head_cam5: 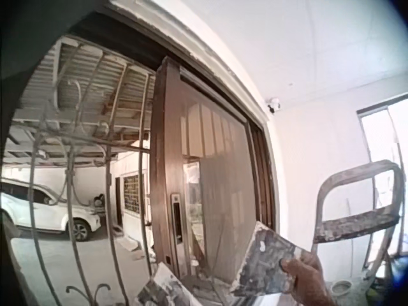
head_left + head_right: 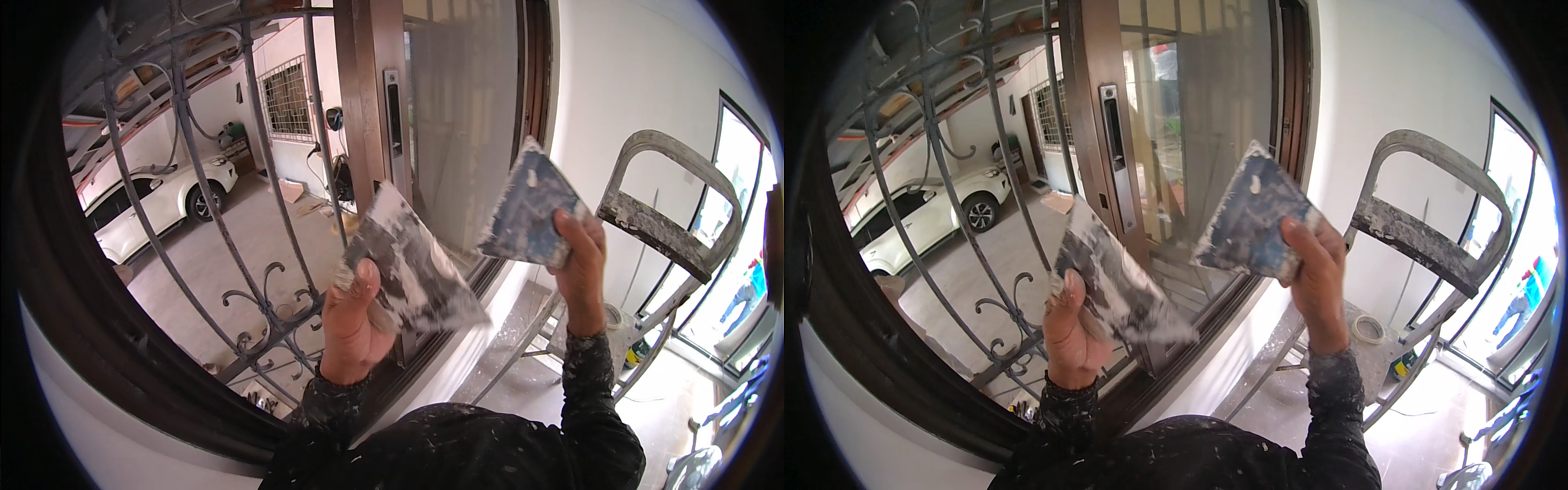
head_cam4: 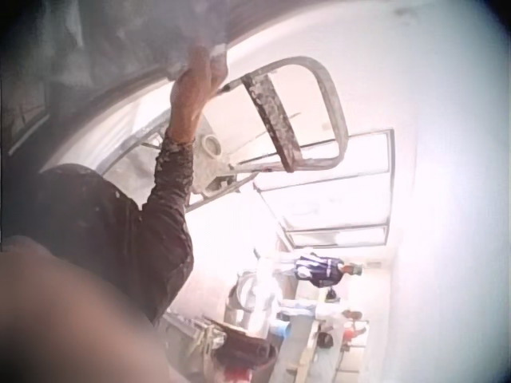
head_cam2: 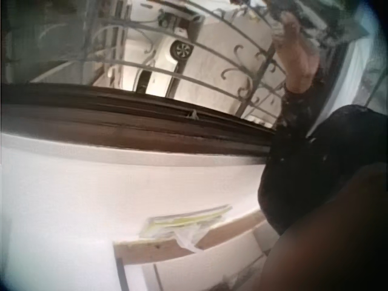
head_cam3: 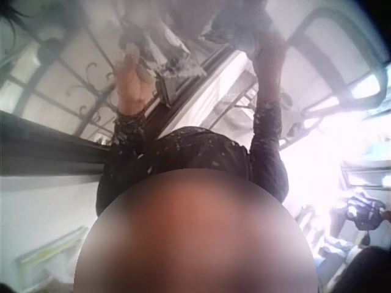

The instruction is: The person applies white sealant along the top edge of a window frame using a caulking gun and a putty knife. They repeatedly smooth the bead and scrape excess material from the frame and tools while working near a metal security gate.

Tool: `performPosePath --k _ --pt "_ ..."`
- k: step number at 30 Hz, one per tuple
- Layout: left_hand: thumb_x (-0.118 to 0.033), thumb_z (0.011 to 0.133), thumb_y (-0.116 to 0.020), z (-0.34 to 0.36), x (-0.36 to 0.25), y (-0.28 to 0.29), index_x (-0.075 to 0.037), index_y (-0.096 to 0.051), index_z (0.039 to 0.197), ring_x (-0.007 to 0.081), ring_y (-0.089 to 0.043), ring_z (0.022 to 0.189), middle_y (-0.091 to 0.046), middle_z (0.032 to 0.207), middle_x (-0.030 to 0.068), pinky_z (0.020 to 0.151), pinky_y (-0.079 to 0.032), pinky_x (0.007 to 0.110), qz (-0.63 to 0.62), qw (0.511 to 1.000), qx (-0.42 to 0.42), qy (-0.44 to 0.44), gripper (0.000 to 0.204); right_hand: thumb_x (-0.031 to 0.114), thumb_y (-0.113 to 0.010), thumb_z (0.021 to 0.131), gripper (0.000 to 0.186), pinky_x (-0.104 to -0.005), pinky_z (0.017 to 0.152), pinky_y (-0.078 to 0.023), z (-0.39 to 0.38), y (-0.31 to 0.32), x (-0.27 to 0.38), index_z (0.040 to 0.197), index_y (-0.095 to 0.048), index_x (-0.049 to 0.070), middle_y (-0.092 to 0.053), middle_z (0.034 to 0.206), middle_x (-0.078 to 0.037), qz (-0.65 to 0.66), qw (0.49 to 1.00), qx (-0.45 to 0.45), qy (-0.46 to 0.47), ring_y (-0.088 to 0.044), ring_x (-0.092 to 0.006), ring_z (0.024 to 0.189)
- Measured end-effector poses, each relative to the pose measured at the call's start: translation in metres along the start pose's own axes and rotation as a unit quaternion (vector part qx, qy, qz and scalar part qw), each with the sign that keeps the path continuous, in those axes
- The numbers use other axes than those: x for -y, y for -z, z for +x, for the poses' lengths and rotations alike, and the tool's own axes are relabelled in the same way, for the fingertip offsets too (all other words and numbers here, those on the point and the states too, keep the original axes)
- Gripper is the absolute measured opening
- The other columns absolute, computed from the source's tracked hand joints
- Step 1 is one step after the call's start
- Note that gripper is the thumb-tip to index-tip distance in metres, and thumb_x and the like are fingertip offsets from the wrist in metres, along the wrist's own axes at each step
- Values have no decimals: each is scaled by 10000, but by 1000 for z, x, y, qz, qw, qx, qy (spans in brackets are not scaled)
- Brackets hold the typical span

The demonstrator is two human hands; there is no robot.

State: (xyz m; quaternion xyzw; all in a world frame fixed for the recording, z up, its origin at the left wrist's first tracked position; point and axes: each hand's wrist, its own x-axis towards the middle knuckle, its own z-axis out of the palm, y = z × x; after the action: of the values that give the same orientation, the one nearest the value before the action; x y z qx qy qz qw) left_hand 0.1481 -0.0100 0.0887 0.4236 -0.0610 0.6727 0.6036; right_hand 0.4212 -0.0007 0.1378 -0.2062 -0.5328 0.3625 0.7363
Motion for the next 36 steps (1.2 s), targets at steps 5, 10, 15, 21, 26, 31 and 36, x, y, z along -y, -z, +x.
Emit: performPosePath --k 5,10,15,21,26,31,36 --pt "-212 998 -643 14 0 -6 8 -598 1260 110 -621 985 -660 1102 20 879 -506 287 190 978 -22 -87 345 196 -724 890 260 -269 555 -510 -20 12 24 980 -673 -43 -701 780 -95 -226 946 64 224 -664 -166 620" --pt "-285 982 -672 6 10 -22 30 -626 1205 63 -562 846 -645 971 -5 749 -452 216 369 923 -33 -104 388 83 -753 845 120 -306 524 -497 -20 8 29 869 -685 -14 -682 734 -115 -410 835 246 274 -646 -196 574" --pt "-320 986 -660 4 4 -28 44 -624 1198 54 -556 791 -632 917 -11 704 -452 201 455 890 -27 19 422 195 -757 883 255 -287 540 -507 -4 13 25 935 -689 -45 -696 763 -93 -370 883 78 277 -648 -144 617" --pt "-191 985 -636 18 17 -34 22 -555 1263 151 -661 964 -664 1120 77 896 -556 338 202 968 -16 150 359 266 -688 944 416 -270 788 -594 24 22 17 1191 -624 -62 -725 995 -118 63 978 192 -54 -716 -147 841" --pt "-212 1011 -594 26 25 -34 44 -545 1294 202 -679 1060 -669 1196 125 927 -560 356 137 974 -28 181 385 144 -712 926 342 -244 770 -582 21 35 -25 1192 -642 -59 -729 1029 -104 40 946 247 -206 -703 -126 837" --pt "-180 993 -605 29 8 -28 40 -540 1308 220 -666 1096 -647 1250 130 957 -549 398 117 991 -5 67 390 140 -761 888 291 -259 808 -526 1 59 -37 1107 -675 -31 -705 949 -28 -160 942 228 -185 -644 -91 872" --pt "-226 994 -630 31 12 -32 47 -556 1286 157 -637 1003 -652 1150 68 873 -518 317 293 952 -26 -89 407 95 -788 846 193 -285 669 -542 -12 62 -7 960 -660 5 -710 901 -60 -286 943 143 93 -668 -147 732"
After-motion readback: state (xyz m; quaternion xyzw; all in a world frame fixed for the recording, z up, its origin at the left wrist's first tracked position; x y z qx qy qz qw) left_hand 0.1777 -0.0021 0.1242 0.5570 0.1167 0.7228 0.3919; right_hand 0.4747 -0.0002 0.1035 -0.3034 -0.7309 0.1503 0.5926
